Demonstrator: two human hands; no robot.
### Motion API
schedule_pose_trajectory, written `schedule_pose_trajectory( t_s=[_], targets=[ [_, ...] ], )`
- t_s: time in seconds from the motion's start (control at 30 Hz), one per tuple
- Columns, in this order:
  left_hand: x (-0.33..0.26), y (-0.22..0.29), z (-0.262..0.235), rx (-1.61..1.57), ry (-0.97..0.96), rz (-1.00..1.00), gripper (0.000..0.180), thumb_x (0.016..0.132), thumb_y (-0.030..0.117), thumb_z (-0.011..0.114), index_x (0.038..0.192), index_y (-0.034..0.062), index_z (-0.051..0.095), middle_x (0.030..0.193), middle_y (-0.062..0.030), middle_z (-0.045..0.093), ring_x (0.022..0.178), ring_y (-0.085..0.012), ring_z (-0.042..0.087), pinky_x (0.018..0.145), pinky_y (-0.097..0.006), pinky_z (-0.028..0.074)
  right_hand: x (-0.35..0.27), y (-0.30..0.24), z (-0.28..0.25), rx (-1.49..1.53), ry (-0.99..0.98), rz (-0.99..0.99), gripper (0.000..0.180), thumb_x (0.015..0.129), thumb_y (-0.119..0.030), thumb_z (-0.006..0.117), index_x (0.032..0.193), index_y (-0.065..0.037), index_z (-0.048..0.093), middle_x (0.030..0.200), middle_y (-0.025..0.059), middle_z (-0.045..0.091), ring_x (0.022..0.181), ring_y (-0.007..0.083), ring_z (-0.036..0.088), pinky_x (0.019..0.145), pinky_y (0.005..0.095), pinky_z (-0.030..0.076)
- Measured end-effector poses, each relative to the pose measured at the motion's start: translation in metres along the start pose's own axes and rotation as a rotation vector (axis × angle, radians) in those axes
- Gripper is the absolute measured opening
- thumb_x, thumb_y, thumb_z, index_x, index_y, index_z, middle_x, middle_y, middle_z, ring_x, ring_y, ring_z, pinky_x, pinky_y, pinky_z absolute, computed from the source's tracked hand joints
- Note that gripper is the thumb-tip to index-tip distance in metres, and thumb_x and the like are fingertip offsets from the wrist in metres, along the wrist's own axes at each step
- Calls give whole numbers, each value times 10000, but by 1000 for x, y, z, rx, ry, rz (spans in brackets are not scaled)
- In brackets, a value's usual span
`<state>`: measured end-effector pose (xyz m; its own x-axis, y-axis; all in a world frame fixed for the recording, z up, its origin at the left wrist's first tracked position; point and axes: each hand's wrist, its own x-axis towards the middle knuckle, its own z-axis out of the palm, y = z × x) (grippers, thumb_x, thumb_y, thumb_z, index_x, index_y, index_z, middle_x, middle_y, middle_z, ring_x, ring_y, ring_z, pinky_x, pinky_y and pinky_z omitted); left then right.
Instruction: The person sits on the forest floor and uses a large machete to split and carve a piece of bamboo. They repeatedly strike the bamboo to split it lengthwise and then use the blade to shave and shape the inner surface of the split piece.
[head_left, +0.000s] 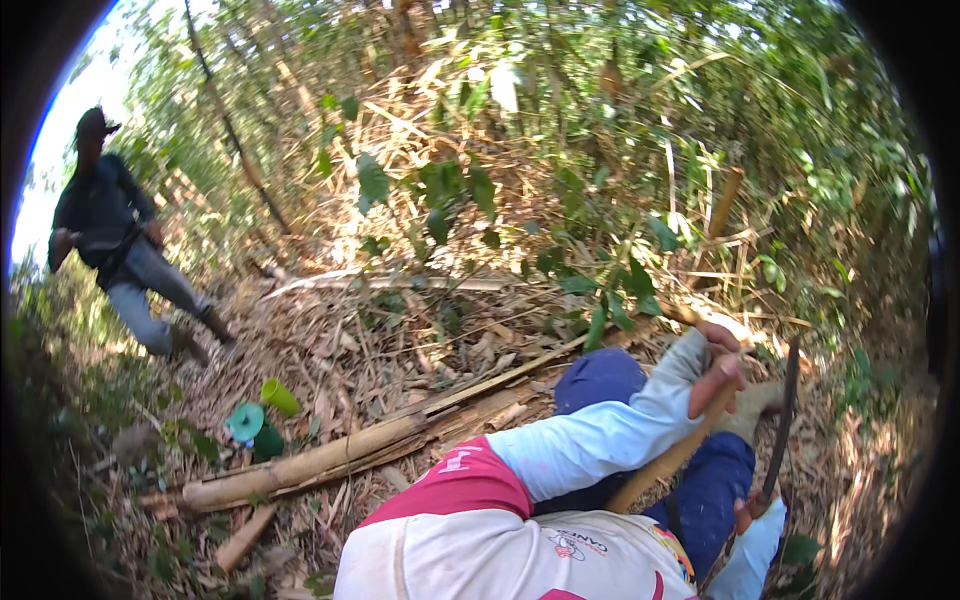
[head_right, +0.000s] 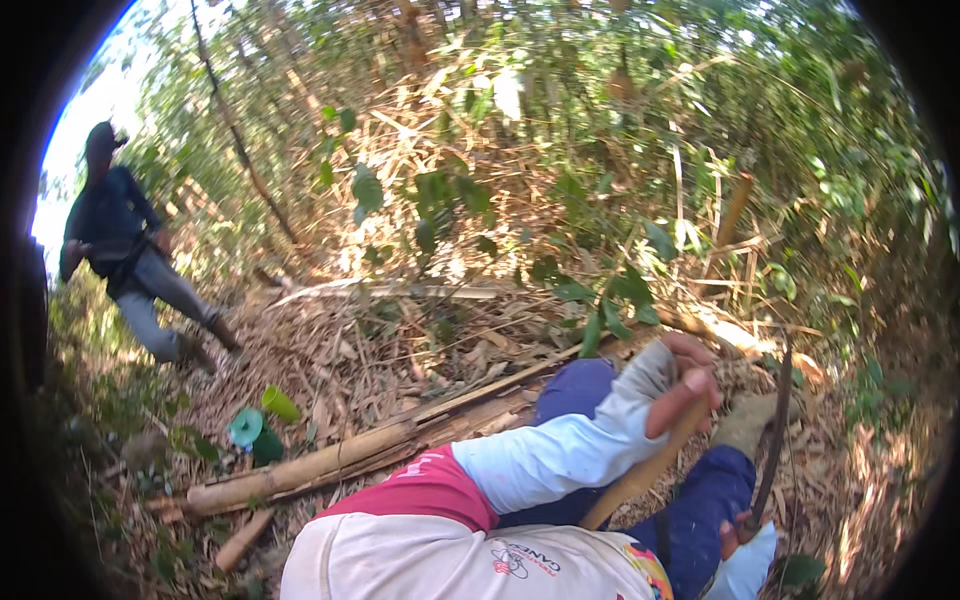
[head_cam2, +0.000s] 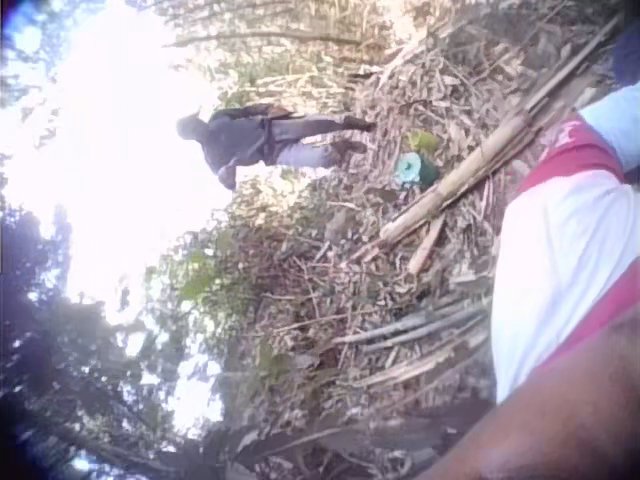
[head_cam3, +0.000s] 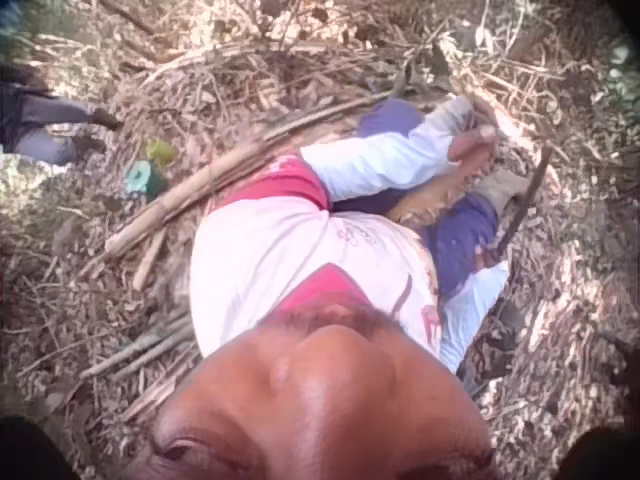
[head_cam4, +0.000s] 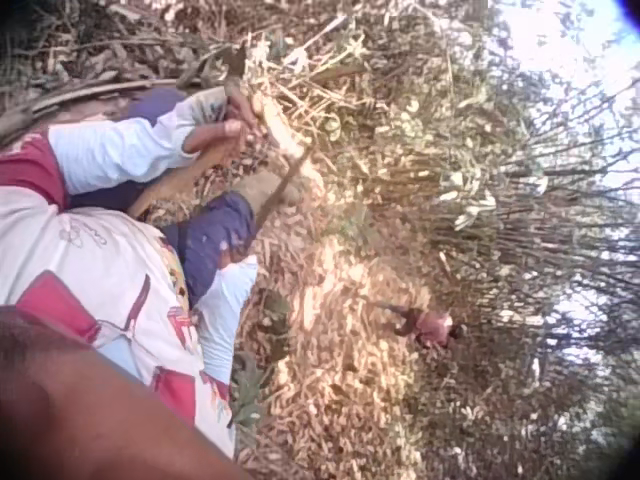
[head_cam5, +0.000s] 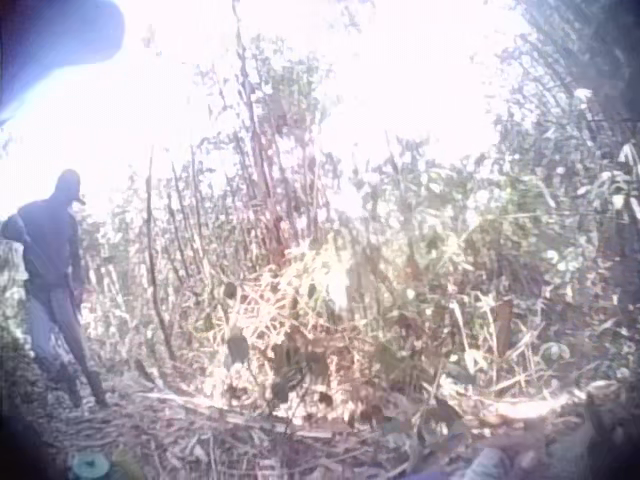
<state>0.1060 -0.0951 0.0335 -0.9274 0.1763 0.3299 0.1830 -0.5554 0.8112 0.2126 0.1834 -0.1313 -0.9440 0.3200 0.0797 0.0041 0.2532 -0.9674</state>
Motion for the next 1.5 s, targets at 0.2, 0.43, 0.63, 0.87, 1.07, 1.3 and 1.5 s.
schedule_pose_trajectory(
  t_s=[0.2,0.43,0.63,0.87,1.07,1.3,1.5],
  targets=[
    [12,-21,-18,371,-17,467,68,905,88,578,943,58,532,846,-46,535,710,-130,563,602,-310,475,4,6,5,44,-121,256,402,753,-32,713,1064,-96,466,773,23,544,530,94,500,450,238,427],
    [46,35,-52,1160,-430,614,140,692,115,713,806,100,634,773,-59,616,703,-291,622,601,-380,501,20,-7,27,100,-198,277,402,754,-30,712,1064,-97,466,782,25,546,532,95,503,451,239,431],
    [40,62,-46,1123,-523,796,161,691,135,712,815,109,612,746,-51,577,660,-287,608,553,-391,479,23,-5,32,113,-217,293,401,754,-29,712,1064,-98,466,790,28,547,534,95,505,452,241,434],
    [29,37,-47,830,-236,862,119,783,100,667,825,85,557,740,-67,547,635,-270,571,537,-363,440,24,-8,40,129,-240,308,401,755,-27,712,1064,-99,465,800,31,548,536,96,508,452,242,437],
    [15,14,-43,449,96,547,142,901,173,618,866,64,535,744,-14,536,672,-117,527,588,-266,424,20,-10,44,145,-256,320,401,756,-26,712,1064,-99,465,808,33,549,538,96,510,453,244,440],
    [-5,2,-49,326,70,419,326,853,301,708,993,39,576,866,-15,568,688,-76,518,606,-226,424,14,-10,47,172,-261,337,401,757,-24,712,1064,-100,465,817,36,551,541,97,513,454,245,444],
    [-17,5,-62,682,-42,414,523,780,326,751,1174,33,571,972,-76,592,803,-192,592,759,-288,465,9,-9,45,190,-269,345,400,758,-23,711,1064,-101,465,825,39,552,543,98,515,454,246,447]
  ],
)
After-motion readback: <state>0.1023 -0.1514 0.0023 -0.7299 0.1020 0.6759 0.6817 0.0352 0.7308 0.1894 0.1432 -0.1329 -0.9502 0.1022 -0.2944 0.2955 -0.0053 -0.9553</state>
